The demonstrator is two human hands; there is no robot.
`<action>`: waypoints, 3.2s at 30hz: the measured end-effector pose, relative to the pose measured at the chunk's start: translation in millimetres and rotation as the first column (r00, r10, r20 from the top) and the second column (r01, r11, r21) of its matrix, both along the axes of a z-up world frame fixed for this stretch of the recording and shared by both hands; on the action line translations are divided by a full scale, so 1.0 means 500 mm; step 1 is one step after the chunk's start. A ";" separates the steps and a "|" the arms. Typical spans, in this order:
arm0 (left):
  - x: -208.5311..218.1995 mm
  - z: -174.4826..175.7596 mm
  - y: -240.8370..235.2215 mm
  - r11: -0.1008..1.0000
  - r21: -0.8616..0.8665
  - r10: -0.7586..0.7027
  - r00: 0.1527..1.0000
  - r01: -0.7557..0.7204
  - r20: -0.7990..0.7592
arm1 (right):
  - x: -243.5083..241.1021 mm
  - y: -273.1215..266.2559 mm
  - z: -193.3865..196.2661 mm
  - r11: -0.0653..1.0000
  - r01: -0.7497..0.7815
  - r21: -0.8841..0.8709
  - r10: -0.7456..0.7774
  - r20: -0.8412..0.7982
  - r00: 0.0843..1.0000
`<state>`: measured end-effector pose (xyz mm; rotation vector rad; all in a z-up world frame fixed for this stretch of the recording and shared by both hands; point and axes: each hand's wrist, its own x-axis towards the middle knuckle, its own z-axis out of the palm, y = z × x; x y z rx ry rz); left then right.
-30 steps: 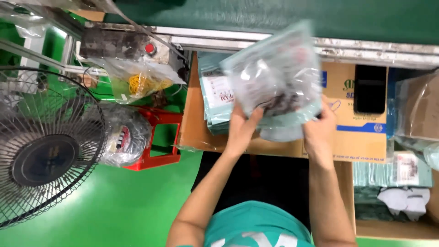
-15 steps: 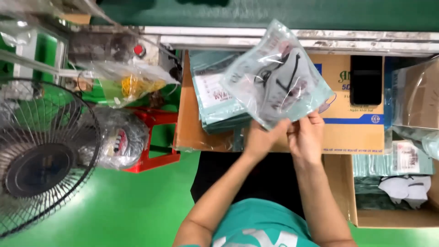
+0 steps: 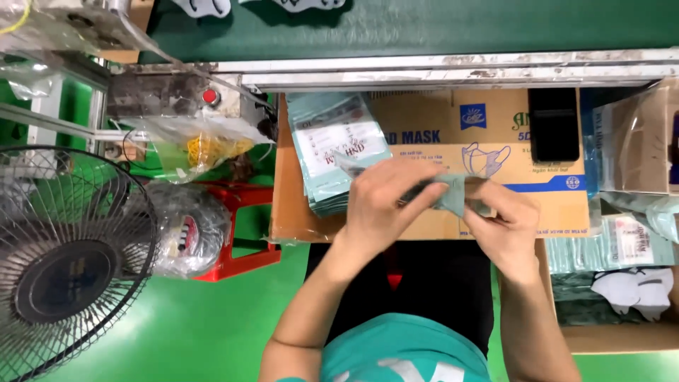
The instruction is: Packing individual stacks of 5D face masks into plastic retail bags at a manufacturing facility.
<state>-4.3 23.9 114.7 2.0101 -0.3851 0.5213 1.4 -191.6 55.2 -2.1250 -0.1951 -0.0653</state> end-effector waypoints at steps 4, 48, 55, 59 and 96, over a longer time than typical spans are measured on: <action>-0.027 -0.038 -0.034 0.921 -0.369 0.100 0.992 -0.121 -0.075 | 0.022 0.008 0.004 0.939 -0.108 0.325 -0.019 0.364 0.931; -0.030 -0.039 -0.059 0.921 -0.386 -0.156 0.960 0.056 -0.232 | 0.012 -0.037 -0.038 0.465 -0.066 0.883 0.365 -0.123 0.923; 0.002 -0.009 -0.050 0.952 -0.294 0.068 0.996 -0.083 -0.060 | 0.079 -0.144 -0.054 0.957 0.070 0.282 -0.116 0.148 0.982; -0.005 -0.029 0.030 0.906 -0.356 0.140 0.955 -0.230 -0.261 | 0.199 -0.092 0.069 0.998 0.028 0.056 -0.049 0.422 0.905; -0.050 -0.017 0.160 0.905 -0.030 0.425 0.902 -0.424 0.074 | 0.642 0.493 -0.099 0.673 -0.354 -0.650 0.695 0.391 0.603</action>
